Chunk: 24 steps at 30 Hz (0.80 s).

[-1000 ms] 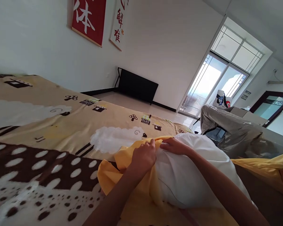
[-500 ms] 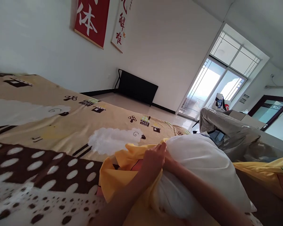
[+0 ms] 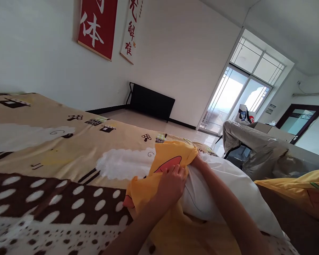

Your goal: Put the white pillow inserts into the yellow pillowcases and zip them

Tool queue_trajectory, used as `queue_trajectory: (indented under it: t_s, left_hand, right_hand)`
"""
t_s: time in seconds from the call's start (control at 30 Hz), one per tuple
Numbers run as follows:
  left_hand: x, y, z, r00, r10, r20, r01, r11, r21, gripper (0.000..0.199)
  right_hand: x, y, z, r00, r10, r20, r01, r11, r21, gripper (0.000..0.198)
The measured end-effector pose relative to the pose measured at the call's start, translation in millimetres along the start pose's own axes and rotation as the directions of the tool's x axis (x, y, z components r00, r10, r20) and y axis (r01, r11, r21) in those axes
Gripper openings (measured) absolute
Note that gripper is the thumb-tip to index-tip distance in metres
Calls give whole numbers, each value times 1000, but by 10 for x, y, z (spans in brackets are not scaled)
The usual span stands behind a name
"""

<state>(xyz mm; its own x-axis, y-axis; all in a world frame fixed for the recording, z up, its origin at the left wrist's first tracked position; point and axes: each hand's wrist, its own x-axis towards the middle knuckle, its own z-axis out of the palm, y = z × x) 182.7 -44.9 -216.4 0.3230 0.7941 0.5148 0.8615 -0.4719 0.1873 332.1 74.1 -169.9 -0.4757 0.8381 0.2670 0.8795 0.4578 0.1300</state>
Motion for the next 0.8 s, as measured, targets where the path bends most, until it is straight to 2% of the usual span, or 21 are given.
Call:
queue_trajectory:
  t_s: [0.07,0.17,0.33,0.47,0.57,0.67,0.73,0.8]
  left_hand:
    - [6,-95,65,995,-50,86,48,999,22,31]
    - [33,-295,132,976,-118,182,114,993,33,28]
    - [85,-505,76,971,-115,209,118,993,-3,27]
    - [91,-464,67,974,-113,194,120,992,-26,28]
    - [76,-393,108,974,-92,209,107,992,-61,21]
    - [77,-351,89,976,-94,198,120,985,-122,18]
    - [94,-344,22,980,-138,146,163,971,-176,25]
    - [118,-345,-65,978,-189,84,204,952,-230,33]
  right_hand:
    - [-73,-13,-16,996,-61,64,62,998,-2,37]
    - [-345,-128,-69,982,-142,121,144,990,-6,38]
    - [-987,-384,-183,938,-320,132,310,946,93,28]
    - [-1256,-489,-100,929,-343,142,325,936,135,36]
    - [-1180,-495,42,939,-301,168,285,952,113,45]
    - [-943,-501,198,942,-242,233,218,968,126,46]
    - [-767,-526,296,940,-235,248,185,961,207,40]
    - [-626,-560,370,944,-261,200,178,917,357,31]
